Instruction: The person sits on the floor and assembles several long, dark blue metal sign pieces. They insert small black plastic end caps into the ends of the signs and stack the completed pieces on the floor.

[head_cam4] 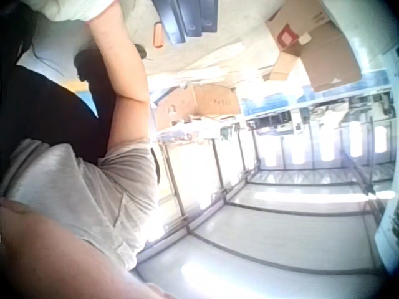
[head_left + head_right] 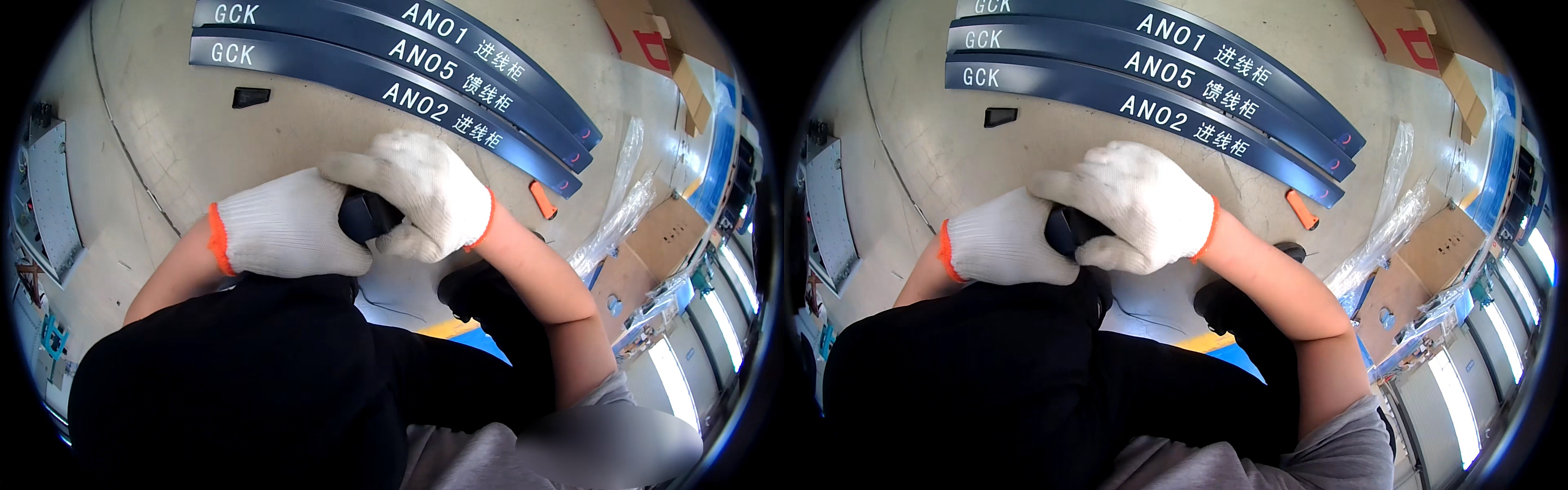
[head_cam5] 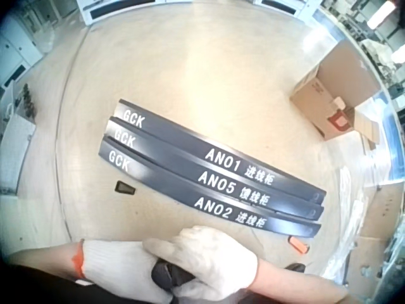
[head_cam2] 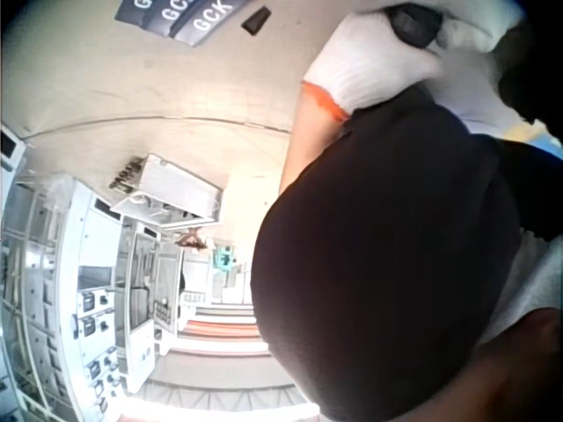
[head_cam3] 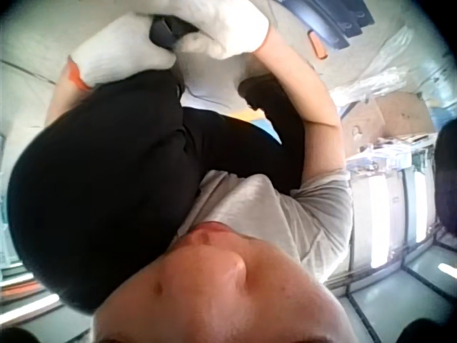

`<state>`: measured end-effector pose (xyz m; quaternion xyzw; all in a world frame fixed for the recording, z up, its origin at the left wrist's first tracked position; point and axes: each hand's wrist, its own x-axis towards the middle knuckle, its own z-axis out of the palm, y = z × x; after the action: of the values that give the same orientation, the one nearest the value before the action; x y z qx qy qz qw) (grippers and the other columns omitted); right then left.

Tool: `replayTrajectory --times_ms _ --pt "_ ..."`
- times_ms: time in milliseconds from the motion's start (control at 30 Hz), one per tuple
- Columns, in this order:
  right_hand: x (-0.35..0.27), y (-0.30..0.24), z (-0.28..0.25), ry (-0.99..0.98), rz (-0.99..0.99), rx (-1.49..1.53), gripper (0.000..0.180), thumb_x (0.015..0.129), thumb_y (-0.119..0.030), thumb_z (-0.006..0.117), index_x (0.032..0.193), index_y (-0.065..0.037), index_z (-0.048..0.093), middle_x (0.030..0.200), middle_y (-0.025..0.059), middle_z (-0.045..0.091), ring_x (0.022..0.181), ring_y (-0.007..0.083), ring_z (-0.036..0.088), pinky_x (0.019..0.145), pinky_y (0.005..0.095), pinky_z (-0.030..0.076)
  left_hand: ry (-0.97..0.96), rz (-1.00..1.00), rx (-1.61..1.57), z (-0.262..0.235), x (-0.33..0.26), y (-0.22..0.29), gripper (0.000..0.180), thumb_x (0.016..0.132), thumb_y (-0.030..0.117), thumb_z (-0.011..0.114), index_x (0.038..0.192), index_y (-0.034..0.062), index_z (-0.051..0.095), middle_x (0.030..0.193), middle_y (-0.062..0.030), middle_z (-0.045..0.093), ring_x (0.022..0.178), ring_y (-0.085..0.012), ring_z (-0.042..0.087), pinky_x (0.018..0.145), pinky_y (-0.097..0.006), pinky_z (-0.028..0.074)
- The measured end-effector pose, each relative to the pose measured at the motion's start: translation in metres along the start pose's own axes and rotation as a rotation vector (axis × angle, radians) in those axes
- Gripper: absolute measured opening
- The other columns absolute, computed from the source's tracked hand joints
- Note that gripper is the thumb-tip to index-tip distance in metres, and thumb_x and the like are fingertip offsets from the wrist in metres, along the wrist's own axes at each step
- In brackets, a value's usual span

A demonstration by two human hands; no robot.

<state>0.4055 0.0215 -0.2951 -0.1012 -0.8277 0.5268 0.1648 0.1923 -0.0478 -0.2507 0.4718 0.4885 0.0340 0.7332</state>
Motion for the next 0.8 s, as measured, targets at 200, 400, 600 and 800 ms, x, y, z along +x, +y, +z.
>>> replayTrajectory --times_ms 200,400,600,800 --pt "0.004 0.003 -0.005 0.020 0.024 -0.044 0.067 0.086 -0.041 0.077 0.138 0.000 0.065 0.098 0.0179 0.071 0.091 0.0405 0.068 0.084 0.0476 0.055 -0.121 -0.281 -0.043 -0.020 -0.001 0.024 0.028 0.078 0.019 0.077 0.098 0.0005 0.074 0.082 -0.0115 0.073 0.077 -0.0237 0.069 0.074 -0.038 0.056" --pt "-0.004 0.006 0.002 0.154 0.184 0.206 0.054 0.093 -0.027 0.067 0.139 0.001 0.064 0.101 0.0179 0.072 0.094 0.0381 0.070 0.086 0.0442 0.058 0.065 -0.027 -0.063 -0.017 -0.001 0.009 0.036 0.076 0.008 0.075 0.111 -0.0008 0.070 0.085 -0.0076 0.072 0.072 -0.0154 0.069 0.064 -0.031 0.055" --pt "-0.007 0.041 0.017 -0.151 0.648 -0.142 0.036 0.100 -0.026 0.064 0.128 -0.003 0.065 0.112 0.0215 0.073 0.101 0.0389 0.073 0.088 0.0455 0.059 -0.015 -0.083 -0.125 -0.016 -0.013 0.008 0.041 0.082 0.013 0.077 0.120 0.0018 0.069 0.097 -0.0065 0.075 0.086 -0.0161 0.072 0.078 -0.033 0.058" --pt "-0.008 0.068 0.079 -0.095 0.497 -0.486 0.032 0.096 -0.028 0.068 0.119 -0.005 0.069 0.124 0.0180 0.065 0.118 0.0378 0.065 0.097 0.0492 0.057 -0.039 -0.026 -0.060 0.000 -0.016 -0.001 0.042 0.082 0.018 0.077 0.122 0.0047 0.071 0.104 -0.0097 0.078 0.097 -0.0192 0.073 0.090 -0.035 0.058"
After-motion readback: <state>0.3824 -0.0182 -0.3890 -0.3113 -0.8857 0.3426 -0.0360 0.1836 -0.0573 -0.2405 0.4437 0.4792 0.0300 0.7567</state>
